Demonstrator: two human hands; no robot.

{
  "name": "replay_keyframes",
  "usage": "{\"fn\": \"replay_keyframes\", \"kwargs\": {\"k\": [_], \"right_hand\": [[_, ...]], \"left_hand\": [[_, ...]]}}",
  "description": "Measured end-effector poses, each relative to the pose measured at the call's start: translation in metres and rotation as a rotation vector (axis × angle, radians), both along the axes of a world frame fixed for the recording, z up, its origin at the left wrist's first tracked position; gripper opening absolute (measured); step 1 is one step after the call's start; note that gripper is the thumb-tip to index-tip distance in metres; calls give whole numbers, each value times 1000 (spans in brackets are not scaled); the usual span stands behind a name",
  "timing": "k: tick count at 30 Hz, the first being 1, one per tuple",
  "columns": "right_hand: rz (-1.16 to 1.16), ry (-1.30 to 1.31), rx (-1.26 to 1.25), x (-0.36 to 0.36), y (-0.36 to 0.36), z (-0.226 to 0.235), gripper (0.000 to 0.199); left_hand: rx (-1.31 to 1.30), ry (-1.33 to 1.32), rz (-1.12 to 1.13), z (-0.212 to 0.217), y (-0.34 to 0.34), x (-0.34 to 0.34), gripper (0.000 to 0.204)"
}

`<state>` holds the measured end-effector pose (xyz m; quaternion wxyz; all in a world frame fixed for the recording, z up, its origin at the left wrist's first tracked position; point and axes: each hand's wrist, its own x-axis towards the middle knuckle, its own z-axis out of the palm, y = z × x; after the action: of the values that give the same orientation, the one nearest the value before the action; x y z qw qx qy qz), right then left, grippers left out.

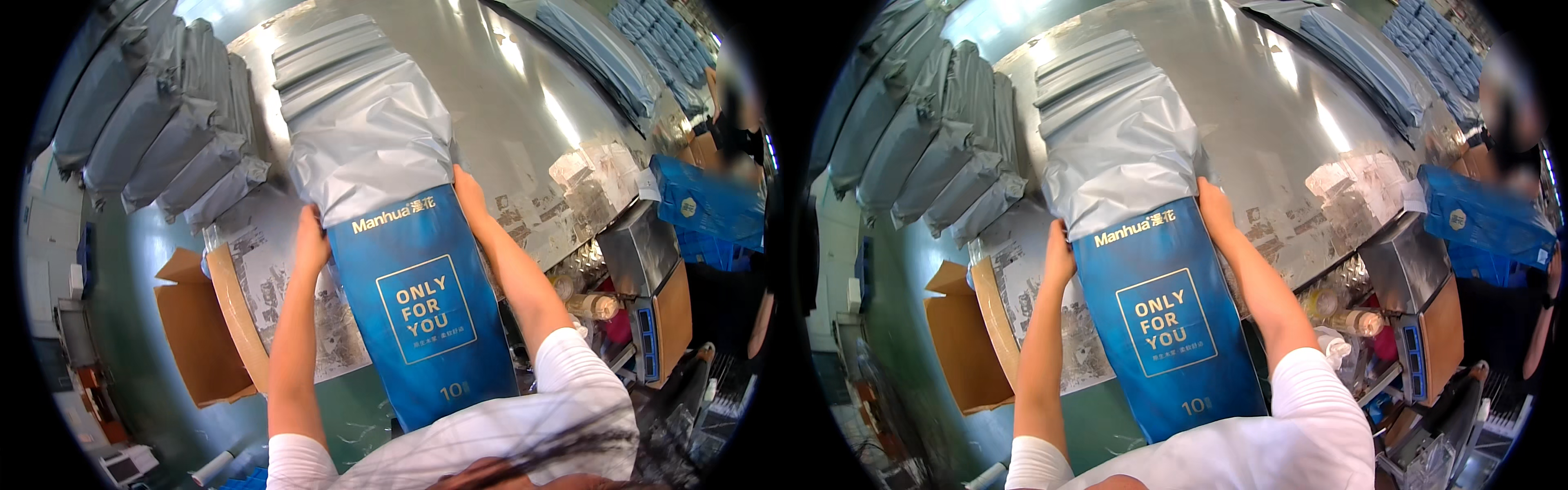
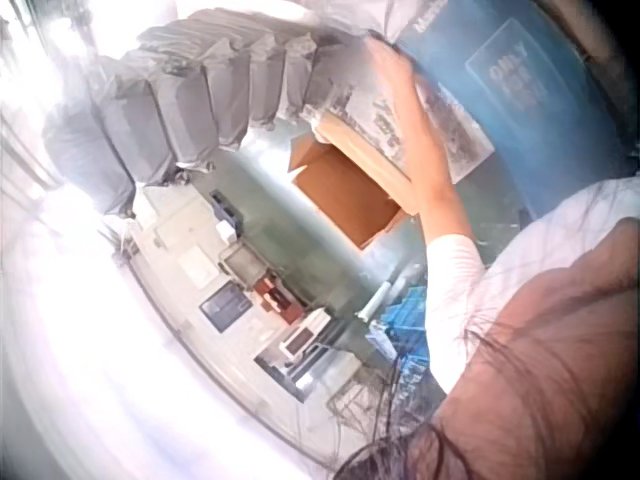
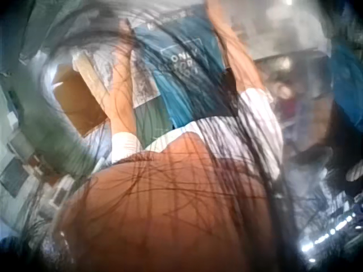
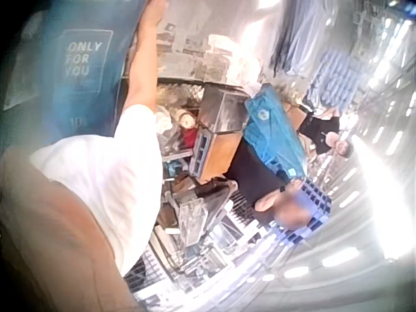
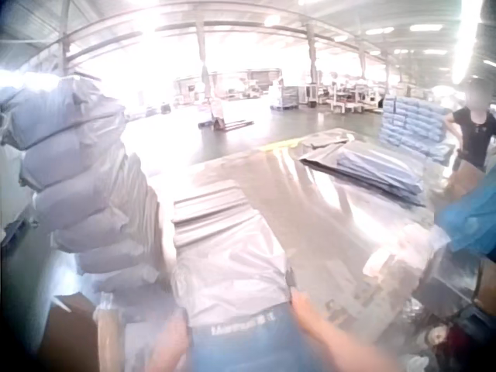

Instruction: The person repeatedly picks up blue packages, places them into gray shipping mailers, and seals the mailers. They then stack the sealed packages and place them into blue plastic bins. Another person is visible in the background performing similar packing tasks.

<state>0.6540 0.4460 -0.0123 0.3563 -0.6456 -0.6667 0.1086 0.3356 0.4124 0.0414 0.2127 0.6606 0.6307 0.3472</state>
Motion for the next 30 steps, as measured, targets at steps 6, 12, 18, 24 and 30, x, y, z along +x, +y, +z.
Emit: {"fn": "replay_keyframes", "kwargs": {"k": [6, 12, 18, 24, 30], "right_hand": [[-72, -285, -203, -9, 2, 15, 17], [351, -314, -577, 25, -41, 38, 23], [584, -368, -866, 51, -182, 47, 20], [816, -293, -1193, 93, -302, 0, 28], [647, -316, -734, 62, -162, 86, 20]], "left_hand": [[-471, 443, 149, -33, 2, 3, 27], [-584, 436, -33, -26, -61, -4, 25], [-760, 353, -213, -48, -191, -11, 23], [-870, 288, -514, -31, -320, -6, 28], [-679, 254, -491, 18, -176, -9, 16]]}}
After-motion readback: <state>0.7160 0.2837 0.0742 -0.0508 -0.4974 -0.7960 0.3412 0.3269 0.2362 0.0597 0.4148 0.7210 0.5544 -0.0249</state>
